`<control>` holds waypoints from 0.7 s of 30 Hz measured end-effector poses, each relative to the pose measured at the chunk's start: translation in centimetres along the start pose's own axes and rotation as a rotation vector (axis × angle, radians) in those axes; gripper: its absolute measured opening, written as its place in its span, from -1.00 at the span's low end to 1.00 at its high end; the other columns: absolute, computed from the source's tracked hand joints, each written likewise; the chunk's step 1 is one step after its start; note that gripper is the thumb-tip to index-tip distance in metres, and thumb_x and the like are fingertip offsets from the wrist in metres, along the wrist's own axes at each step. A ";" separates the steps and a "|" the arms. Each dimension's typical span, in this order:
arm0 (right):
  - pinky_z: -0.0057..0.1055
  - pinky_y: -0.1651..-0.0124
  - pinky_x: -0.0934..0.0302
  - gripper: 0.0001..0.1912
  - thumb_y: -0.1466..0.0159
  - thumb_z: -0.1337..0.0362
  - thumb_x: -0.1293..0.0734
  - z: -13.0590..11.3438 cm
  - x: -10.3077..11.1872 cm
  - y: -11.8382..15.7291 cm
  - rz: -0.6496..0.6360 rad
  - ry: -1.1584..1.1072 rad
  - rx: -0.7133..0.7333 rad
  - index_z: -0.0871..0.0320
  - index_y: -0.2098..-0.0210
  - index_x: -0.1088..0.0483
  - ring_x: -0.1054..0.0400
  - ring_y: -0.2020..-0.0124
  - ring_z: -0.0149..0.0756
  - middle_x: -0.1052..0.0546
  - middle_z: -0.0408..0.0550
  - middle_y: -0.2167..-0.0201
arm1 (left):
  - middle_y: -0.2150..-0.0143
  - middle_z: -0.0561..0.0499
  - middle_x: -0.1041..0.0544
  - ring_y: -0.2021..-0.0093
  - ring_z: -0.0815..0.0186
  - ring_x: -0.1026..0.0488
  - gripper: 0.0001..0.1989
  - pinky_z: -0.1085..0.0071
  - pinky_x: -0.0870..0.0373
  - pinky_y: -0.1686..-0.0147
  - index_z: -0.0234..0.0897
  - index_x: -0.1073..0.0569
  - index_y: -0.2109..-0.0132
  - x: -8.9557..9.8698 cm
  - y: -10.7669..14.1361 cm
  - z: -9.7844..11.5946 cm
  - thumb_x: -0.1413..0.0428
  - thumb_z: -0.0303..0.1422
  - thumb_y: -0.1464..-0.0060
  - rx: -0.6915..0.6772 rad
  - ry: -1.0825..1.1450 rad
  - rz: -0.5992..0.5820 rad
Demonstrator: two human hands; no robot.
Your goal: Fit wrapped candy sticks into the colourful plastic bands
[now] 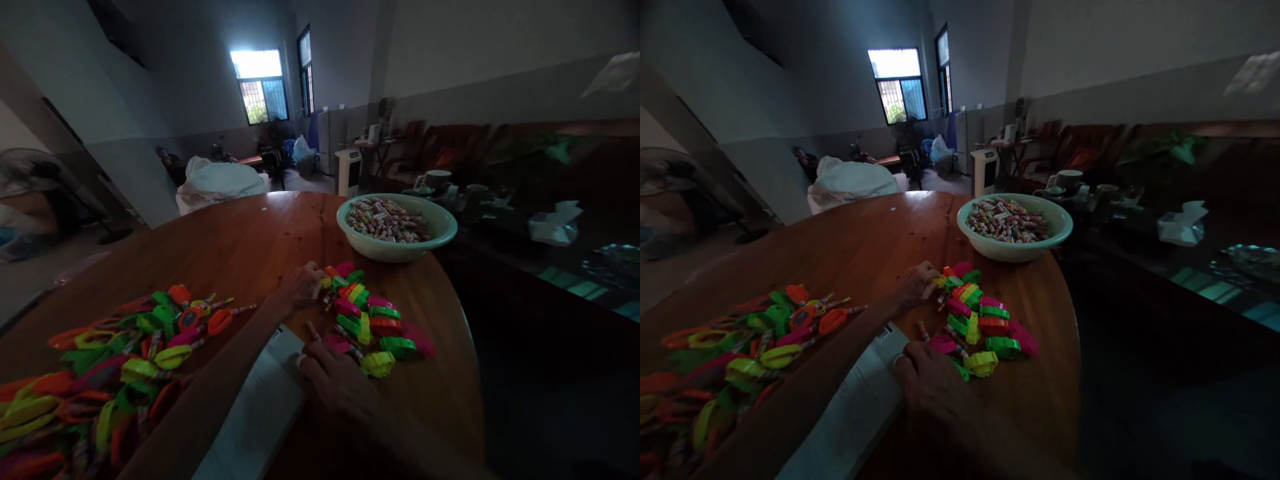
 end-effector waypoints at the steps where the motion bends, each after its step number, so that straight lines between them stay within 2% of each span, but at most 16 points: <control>1: -0.37 0.34 -0.15 -0.82 -0.32 0.39 -0.21 0.0 -0.3 0.1 -0.006 0.038 -0.010 0.16 0.09 -0.34 -0.32 0.25 -0.25 -0.45 0.06 0.13 | 0.17 -0.10 -0.49 0.26 0.24 -0.46 -0.84 0.35 -0.42 0.23 -0.28 -0.52 0.21 0.3 0.5 -0.2 -0.09 -0.50 -0.06 0.005 -0.015 -0.010; 4: -0.37 0.38 -0.14 -0.84 -0.32 0.38 -0.22 0.3 -0.4 -0.1 -0.040 0.114 -0.078 0.18 0.12 -0.37 -0.32 0.26 -0.23 -0.43 0.07 0.17 | 0.13 -0.12 -0.47 0.21 0.23 -0.46 -0.85 0.33 -0.42 0.19 -0.28 -0.48 0.17 1.9 2.8 -0.8 -0.07 -0.45 -0.10 0.040 -0.090 -0.031; 6: -0.36 0.36 -0.17 -0.80 -0.33 0.38 -0.21 0.1 -0.3 -0.3 -0.072 0.125 -0.093 0.19 0.07 -0.37 -0.32 0.25 -0.21 -0.43 0.08 0.18 | 0.10 -0.11 -0.48 0.14 0.22 -0.46 -0.87 0.33 -0.42 0.14 -0.26 -0.46 0.17 3.6 4.9 -0.9 -0.07 -0.42 -0.13 0.056 -0.137 -0.001; 9: -0.23 0.18 -0.25 -0.75 -0.31 0.40 -0.21 -0.6 0.2 -0.5 -0.099 0.128 -0.086 0.22 0.03 -0.36 -0.31 0.14 -0.11 -0.43 0.10 0.18 | 0.02 -0.15 -0.48 -0.01 0.15 -0.43 -0.92 0.27 -0.40 0.03 -0.26 -0.45 0.22 6.3 8.0 -0.9 -0.11 -0.38 -0.11 0.062 -0.126 0.119; 10: -0.19 0.11 -0.25 -0.74 -0.29 0.41 -0.22 -0.8 0.2 -0.6 -0.118 0.133 -0.097 0.22 0.04 -0.36 -0.30 0.11 -0.08 -0.43 0.10 0.18 | 0.03 -0.15 -0.49 0.00 0.16 -0.44 -0.93 0.28 -0.40 0.04 -0.27 -0.45 0.26 7.1 8.9 -1.1 -0.13 -0.37 -0.10 0.091 -0.081 0.174; 12: -0.14 0.04 -0.24 -0.71 -0.23 0.45 -0.23 -0.9 0.0 -0.9 -0.175 0.140 -0.123 0.22 0.06 -0.37 -0.29 0.07 -0.04 -0.43 0.10 0.17 | 0.14 -0.10 -0.54 0.15 0.24 -0.49 -0.90 0.35 -0.42 0.17 -0.28 -0.45 0.34 8.0 10.7 -2.1 -0.15 -0.34 -0.08 0.225 0.063 0.268; 15: -0.13 -0.01 -0.21 -0.68 -0.16 0.49 -0.22 -0.7 -0.6 -1.6 -0.247 0.132 -0.152 0.21 0.09 -0.37 -0.30 0.07 -0.06 -0.44 0.12 0.15 | 0.40 0.01 -0.53 0.41 0.35 -0.46 -0.81 0.46 -0.36 0.42 -0.31 -0.45 0.42 7.9 13.1 -4.2 -0.16 -0.28 -0.06 0.524 0.283 0.329; 17: -0.15 -0.02 -0.19 -0.68 -0.16 0.51 -0.20 -0.6 -0.9 -2.3 -0.285 0.121 -0.169 0.22 0.11 -0.38 -0.30 0.06 -0.07 -0.45 0.13 0.17 | 0.46 0.04 -0.51 0.45 0.35 -0.46 -0.81 0.48 -0.36 0.45 -0.33 -0.46 0.36 7.3 14.4 -5.0 -0.18 -0.26 -0.04 0.649 0.415 0.344; 19: -0.18 0.04 -0.20 -0.67 -0.15 0.52 -0.19 -0.5 -1.1 -3.0 -0.332 0.116 -0.193 0.23 0.11 -0.38 -0.30 0.08 -0.06 -0.46 0.13 0.18 | 0.38 0.02 -0.54 0.39 0.32 -0.51 -0.76 0.46 -0.42 0.40 -0.34 -0.45 0.22 6.9 15.3 -5.3 -0.20 -0.26 -0.01 0.670 0.530 0.368; 21: -0.20 0.13 -0.19 -0.67 -0.14 0.51 -0.20 -0.6 -1.1 -3.6 -0.382 0.130 -0.219 0.23 0.12 -0.40 -0.31 0.11 -0.06 -0.46 0.13 0.18 | 0.28 -0.03 -0.57 0.32 0.30 -0.54 -0.67 0.43 -0.47 0.33 -0.34 -0.42 0.11 6.9 16.0 -5.4 -0.22 -0.27 0.01 0.636 0.582 0.394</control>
Point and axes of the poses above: each hand's wrist, its own y-axis away from the middle knuckle, its own x-axis out of the back of the hand, z = x × y, the point moved 7 cm from there along -y, towards the middle knuckle
